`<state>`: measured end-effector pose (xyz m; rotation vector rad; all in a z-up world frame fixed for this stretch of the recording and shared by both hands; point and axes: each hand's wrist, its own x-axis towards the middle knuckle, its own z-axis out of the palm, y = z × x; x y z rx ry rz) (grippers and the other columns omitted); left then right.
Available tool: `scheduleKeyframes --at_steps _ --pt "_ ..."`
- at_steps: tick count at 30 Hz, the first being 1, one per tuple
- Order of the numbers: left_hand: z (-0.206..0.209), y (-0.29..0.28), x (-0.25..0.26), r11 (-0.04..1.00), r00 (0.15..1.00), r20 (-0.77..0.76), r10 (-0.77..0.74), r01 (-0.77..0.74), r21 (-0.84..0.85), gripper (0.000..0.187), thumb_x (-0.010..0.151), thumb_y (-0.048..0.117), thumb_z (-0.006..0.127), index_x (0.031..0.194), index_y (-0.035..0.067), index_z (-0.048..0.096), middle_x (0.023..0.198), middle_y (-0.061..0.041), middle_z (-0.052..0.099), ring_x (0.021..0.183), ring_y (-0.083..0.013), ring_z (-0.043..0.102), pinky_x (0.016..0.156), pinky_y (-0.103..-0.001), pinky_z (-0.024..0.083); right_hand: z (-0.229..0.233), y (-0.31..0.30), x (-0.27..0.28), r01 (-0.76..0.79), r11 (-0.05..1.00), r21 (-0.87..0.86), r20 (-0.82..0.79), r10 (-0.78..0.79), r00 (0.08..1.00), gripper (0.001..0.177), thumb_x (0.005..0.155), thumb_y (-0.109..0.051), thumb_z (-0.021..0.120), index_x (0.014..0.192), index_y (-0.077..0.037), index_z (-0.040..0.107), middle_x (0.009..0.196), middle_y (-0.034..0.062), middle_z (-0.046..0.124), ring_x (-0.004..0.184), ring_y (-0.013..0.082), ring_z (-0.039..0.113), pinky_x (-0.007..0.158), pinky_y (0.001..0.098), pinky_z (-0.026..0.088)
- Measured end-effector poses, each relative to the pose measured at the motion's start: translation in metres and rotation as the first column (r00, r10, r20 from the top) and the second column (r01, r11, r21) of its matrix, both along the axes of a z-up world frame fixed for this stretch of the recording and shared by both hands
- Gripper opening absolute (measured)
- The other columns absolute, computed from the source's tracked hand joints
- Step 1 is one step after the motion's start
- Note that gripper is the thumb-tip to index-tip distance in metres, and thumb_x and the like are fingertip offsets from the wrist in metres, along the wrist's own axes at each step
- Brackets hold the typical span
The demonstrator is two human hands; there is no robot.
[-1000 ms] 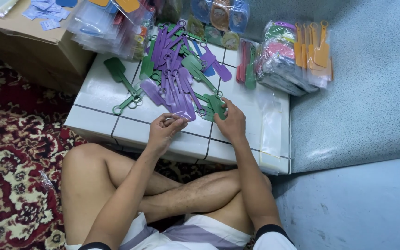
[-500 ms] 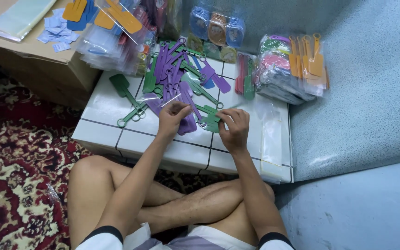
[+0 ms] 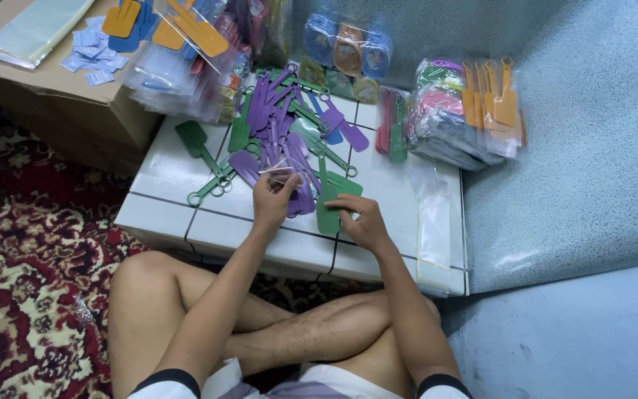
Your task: A person sits on the floor and uses a small tool to prepare or inspect plastic fan components before packaging them.
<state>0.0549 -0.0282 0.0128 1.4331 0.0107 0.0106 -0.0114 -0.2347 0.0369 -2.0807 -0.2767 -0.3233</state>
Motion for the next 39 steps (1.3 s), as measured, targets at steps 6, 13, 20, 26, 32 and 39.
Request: scheduleKeyframes --at_steps 6,13,20,26,32,39 --pt "-0.006 0.001 0.005 0.988 1.0 0.006 -0.019 0.02 -0.155 0.034 0.094 0.021 0.078 0.116 0.001 0.061 0.097 -0.011 0.075 0.087 -0.0154 0.073 0.084 -0.029 0.062 0.003 0.004 -0.003 -0.012 1.0 -0.003 -0.149 0.011 0.989 0.014 0.087 -0.015 0.073 0.094 -0.006 0.081 0.097 0.0196 0.075 0.087 0.032 0.074 0.077 0.041 0.061" --pt "-0.027 0.002 0.022 0.834 0.988 -0.072 -0.136 0.075 -0.546 0.023 0.095 0.009 0.074 0.116 0.003 0.065 0.101 -0.008 0.074 0.095 -0.0165 0.074 0.091 -0.026 0.062 -0.029 0.01 0.006 0.102 0.992 -0.077 -0.136 -0.112 0.984 0.029 0.081 -0.025 0.081 0.097 -0.011 0.062 0.09 0.014 0.071 0.093 0.0318 0.072 0.086 0.0429 0.057" --pt "-0.042 0.005 0.027 0.815 0.984 -0.072 -0.165 0.095 -0.572 0.021 0.094 0.004 0.073 0.115 0.005 0.072 0.106 -0.007 0.075 0.102 -0.0172 0.073 0.097 -0.028 0.061 -0.036 0.033 0.004 0.234 0.956 -0.18 0.051 -0.228 0.972 0.036 0.086 -0.025 0.072 0.116 -0.017 0.053 0.078 0.0119 0.07 0.069 0.027 0.071 0.064 0.0364 0.056" --pt "-0.044 0.004 0.029 0.837 0.983 -0.059 -0.173 0.115 -0.534 0.025 0.092 0.001 0.075 0.116 0.005 0.073 0.104 -0.01 0.075 0.099 -0.0206 0.075 0.092 -0.03 0.065 -0.037 0.038 0.005 0.345 0.879 -0.328 0.246 -0.274 0.93 0.028 0.087 -0.021 0.068 0.113 -0.016 0.058 0.067 0.0056 0.064 0.055 0.0201 0.065 0.054 0.0297 0.055" --pt "-0.038 0.003 0.029 0.827 0.985 -0.043 -0.168 0.117 -0.55 0.024 0.093 0.003 0.074 0.117 0.007 0.072 0.109 -0.009 0.075 0.1 -0.0178 0.074 0.094 -0.027 0.063 -0.057 0.033 0.011 0.392 0.83 -0.397 0.249 -0.314 0.916 0.031 0.085 -0.027 0.066 0.112 -0.016 0.057 0.061 0.0016 0.058 0.047 0.016 0.06 0.049 0.0283 0.051" --pt "-0.032 0.004 0.033 0.781 0.975 -0.104 -0.196 0.091 -0.618 0.024 0.094 0.003 0.074 0.118 0.005 0.072 0.105 -0.007 0.076 0.098 -0.0165 0.075 0.091 -0.026 0.063 -0.054 0.038 0.012 0.43 0.773 -0.467 0.244 -0.355 0.903 0.03 0.083 -0.025 0.067 0.109 -0.016 0.056 0.057 -0.0004 0.056 0.044 0.0169 0.059 0.047 0.0288 0.049"
